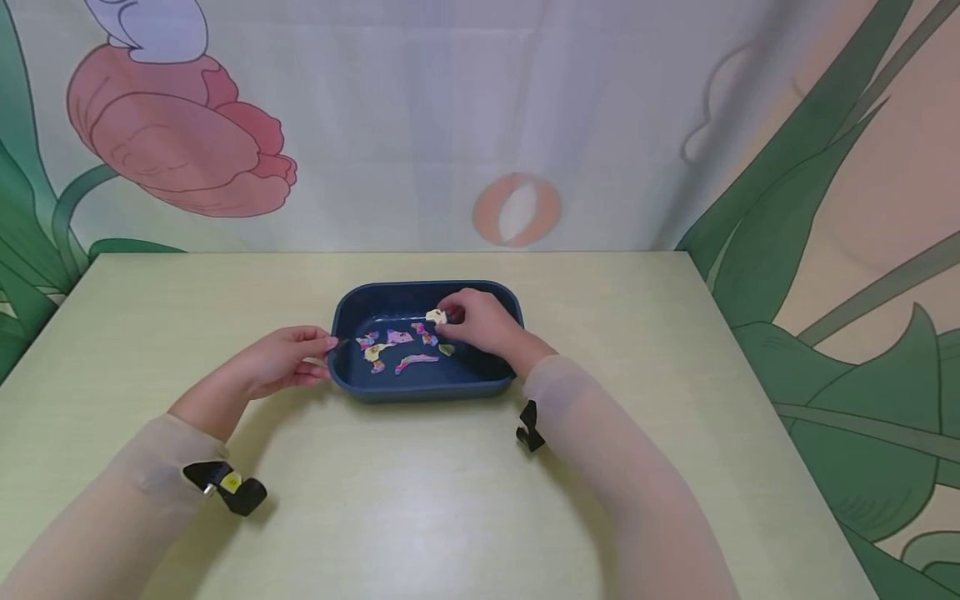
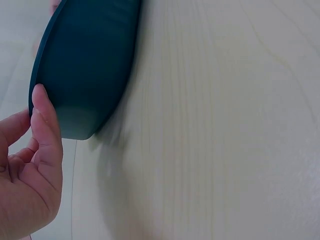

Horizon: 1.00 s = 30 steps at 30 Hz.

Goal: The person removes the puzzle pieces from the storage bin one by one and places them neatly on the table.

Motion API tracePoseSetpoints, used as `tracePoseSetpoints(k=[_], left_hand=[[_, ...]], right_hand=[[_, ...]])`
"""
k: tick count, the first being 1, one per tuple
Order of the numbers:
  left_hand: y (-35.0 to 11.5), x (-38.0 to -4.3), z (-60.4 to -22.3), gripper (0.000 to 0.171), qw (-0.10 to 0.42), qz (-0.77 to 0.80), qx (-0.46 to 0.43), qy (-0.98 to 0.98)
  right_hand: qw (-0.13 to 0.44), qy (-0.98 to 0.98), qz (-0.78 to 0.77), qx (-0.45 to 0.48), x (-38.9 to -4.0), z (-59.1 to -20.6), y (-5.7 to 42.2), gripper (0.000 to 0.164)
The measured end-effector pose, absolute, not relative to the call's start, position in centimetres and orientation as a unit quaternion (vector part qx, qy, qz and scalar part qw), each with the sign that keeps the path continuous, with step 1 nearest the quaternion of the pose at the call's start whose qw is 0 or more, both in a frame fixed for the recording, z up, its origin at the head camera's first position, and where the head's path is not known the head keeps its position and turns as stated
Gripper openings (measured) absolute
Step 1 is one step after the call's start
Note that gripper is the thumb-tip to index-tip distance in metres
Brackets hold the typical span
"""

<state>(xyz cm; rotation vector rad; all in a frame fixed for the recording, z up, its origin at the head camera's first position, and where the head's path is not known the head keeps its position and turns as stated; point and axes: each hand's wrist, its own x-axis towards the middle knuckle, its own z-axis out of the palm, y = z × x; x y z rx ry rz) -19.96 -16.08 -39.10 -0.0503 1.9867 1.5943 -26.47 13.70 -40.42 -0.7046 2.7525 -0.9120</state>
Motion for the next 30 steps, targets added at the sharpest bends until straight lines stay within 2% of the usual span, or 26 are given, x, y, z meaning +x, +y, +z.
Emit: tracePoseSetpoints(k=[8, 30], left_hand=[[-16.1, -20.0, -39.1, 0.034, 0.295, 0.597, -0.023, 0.746], [-16.0, -20.0, -39.1, 0.035, 0.291, 0.595, -0.039, 0.748]], right_hand=[[0.026, 0.916, -0.301, -0.265, -25.5, -38.9, 15.3, 0.034], [0.005, 0.927, -0.297, -0.229, -24.8, -38.7, 19.6, 0.031]])
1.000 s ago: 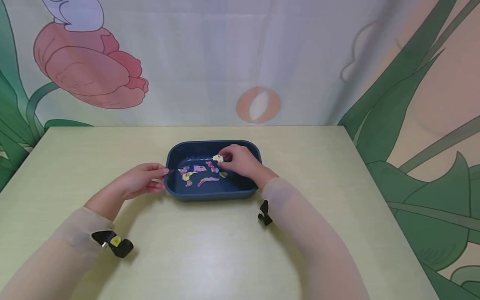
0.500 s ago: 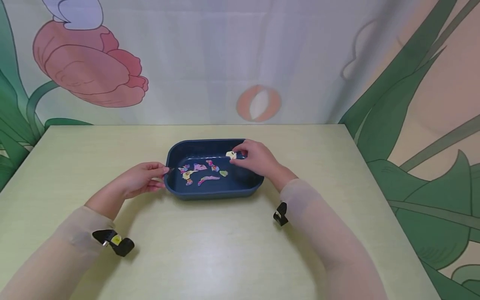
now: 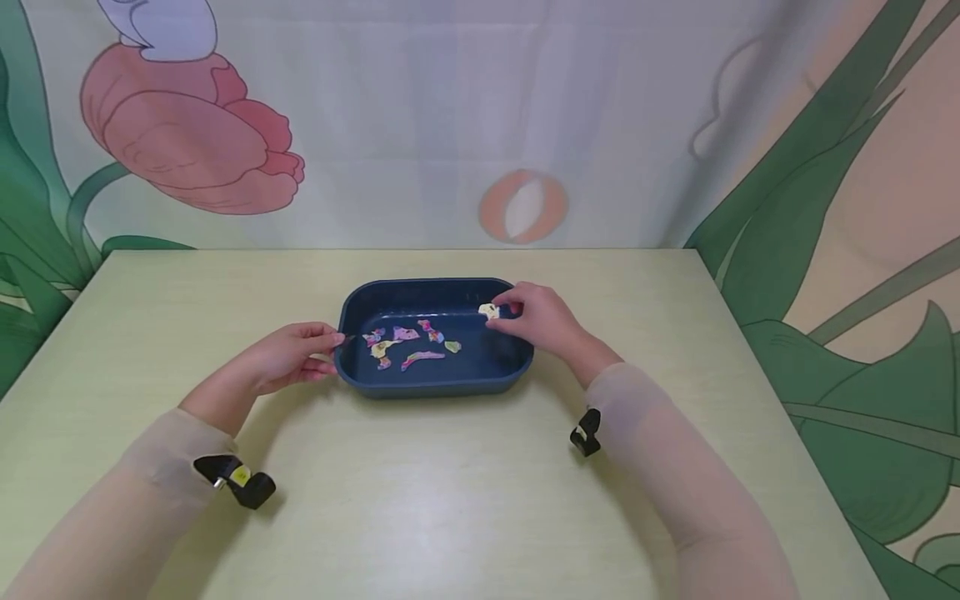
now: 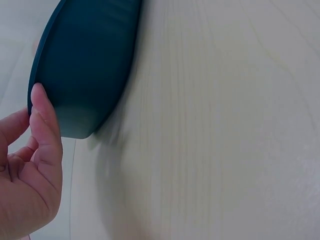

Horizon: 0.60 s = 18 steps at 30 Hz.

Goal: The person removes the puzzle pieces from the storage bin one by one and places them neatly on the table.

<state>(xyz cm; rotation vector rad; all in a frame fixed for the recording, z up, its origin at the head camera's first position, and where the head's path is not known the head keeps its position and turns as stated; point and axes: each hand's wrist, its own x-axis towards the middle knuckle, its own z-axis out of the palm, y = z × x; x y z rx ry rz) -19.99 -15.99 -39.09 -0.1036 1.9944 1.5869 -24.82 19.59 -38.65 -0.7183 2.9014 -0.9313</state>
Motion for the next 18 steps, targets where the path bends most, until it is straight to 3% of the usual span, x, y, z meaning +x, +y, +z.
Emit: tracePoseSetpoints(k=[18], left_hand=[[-15.9, -20.0, -39.2, 0.034, 0.289, 0.598, -0.043, 0.746]], right_hand=[[-0.011, 0.933, -0.287, -0.215, -24.5, -38.0, 22.6, 0.034]])
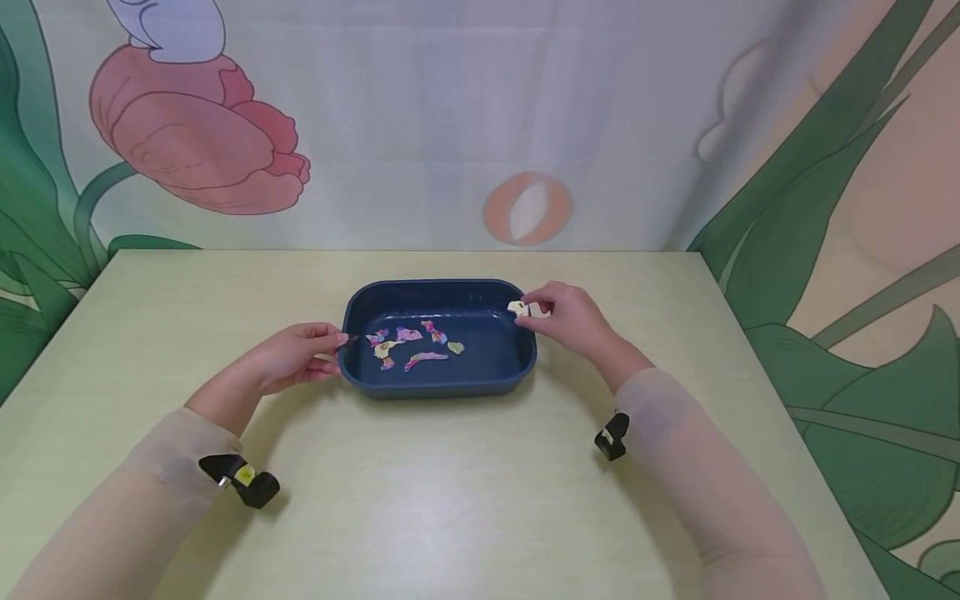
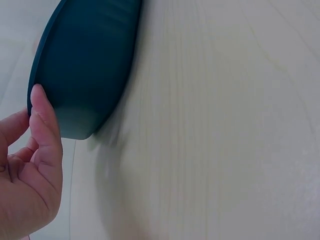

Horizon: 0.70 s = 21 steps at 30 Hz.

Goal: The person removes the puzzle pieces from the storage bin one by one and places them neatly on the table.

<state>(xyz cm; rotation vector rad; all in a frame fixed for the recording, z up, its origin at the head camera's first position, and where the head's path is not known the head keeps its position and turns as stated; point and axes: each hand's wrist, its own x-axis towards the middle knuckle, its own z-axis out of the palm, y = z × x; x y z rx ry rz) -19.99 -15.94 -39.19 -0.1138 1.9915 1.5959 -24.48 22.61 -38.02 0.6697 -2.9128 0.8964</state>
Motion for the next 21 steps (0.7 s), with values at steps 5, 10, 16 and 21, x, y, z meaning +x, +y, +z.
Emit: tracePoseSetpoints(k=[5, 10, 16, 21], left_hand=[[-16.0, -20.0, -39.1, 0.032, 0.289, 0.598, -0.039, 0.746], [-16.1, -20.1, -39.2, 0.033, 0.289, 0.599, -0.032, 0.746], [-16.1, -20.2, -39.4, 0.032, 0.287, 0.602, -0.029, 0.744], [-16.1, -20.1, -39.3, 0.031, 0.286, 0.604, -0.027, 0.744]], right_hand=[[0.017, -0.935, 0.285, 0.211, -24.6, -38.1, 23.5, 0.032], [0.006, -0.942, 0.28, 0.184, -24.7, -38.0, 24.4, 0.033], [-0.007, -0.947, 0.278, 0.162, -24.9, -38.3, 25.5, 0.035], [-0.023, -0.948, 0.283, 0.146, -25.0, -38.6, 26.1, 0.037]])
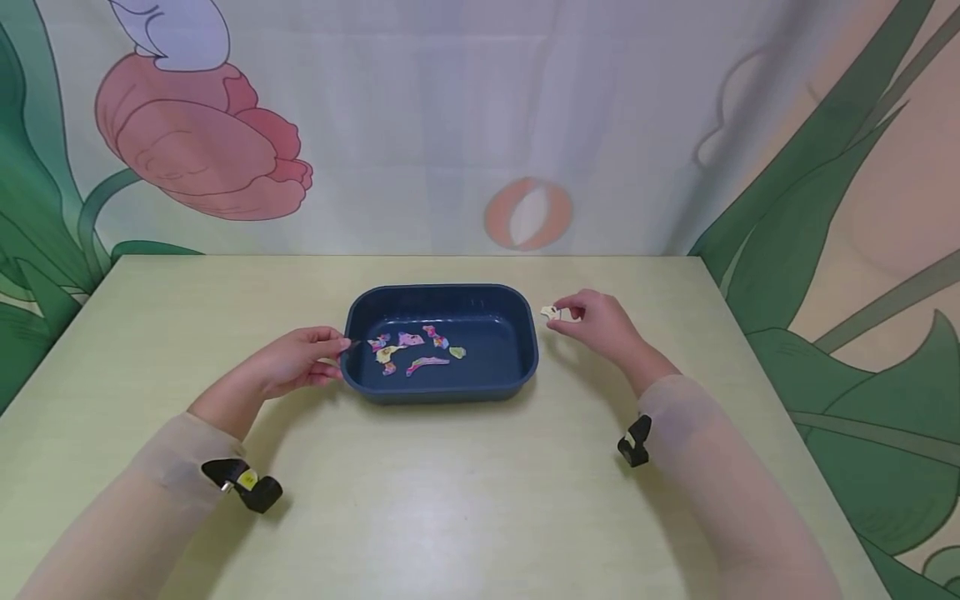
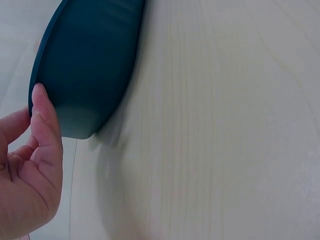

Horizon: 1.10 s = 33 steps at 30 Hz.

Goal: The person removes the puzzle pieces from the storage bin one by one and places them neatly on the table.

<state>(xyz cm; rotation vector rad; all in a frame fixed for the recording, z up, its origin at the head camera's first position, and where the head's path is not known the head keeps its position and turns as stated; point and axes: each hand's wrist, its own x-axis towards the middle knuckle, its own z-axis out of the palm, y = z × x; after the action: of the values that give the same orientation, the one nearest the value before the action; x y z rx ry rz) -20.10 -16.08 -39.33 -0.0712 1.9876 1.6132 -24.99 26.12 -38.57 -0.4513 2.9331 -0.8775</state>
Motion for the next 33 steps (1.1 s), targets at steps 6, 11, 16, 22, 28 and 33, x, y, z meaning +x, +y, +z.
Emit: tracePoseSetpoints(k=[6, 11, 16, 22, 28, 33], left_hand=[[-15.9, -20.1, -39.3, 0.03, 0.284, 0.605, -0.021, 0.744], [-15.8, -20.1, -39.3, 0.03, 0.282, 0.598, -0.027, 0.75], [-15.6, -20.2, -39.3, 0.03, 0.281, 0.6, -0.026, 0.749], [-15.7, -20.1, -39.3, 0.029, 0.279, 0.601, -0.027, 0.748], [-15.7, -20.1, -39.2, 0.028, 0.28, 0.605, -0.026, 0.745], [-15.6, -20.1, -39.0, 0.028, 0.281, 0.605, -0.027, 0.744]], right_hand=[[0.041, 0.949, -0.286, -0.127, -25.4, -39.4, 27.0, 0.036], [0.08, 0.949, -0.287, -0.102, -25.7, -40.3, 27.4, 0.037], [0.108, 0.95, -0.28, -0.087, -25.9, -40.9, 27.7, 0.036], [0.124, 0.949, -0.277, -0.089, -26.1, -41.5, 27.8, 0.037], [0.131, 0.949, -0.274, -0.085, -26.1, -41.7, 27.8, 0.038], [0.13, 0.95, -0.27, -0.084, -26.2, -42.0, 28.0, 0.037]])
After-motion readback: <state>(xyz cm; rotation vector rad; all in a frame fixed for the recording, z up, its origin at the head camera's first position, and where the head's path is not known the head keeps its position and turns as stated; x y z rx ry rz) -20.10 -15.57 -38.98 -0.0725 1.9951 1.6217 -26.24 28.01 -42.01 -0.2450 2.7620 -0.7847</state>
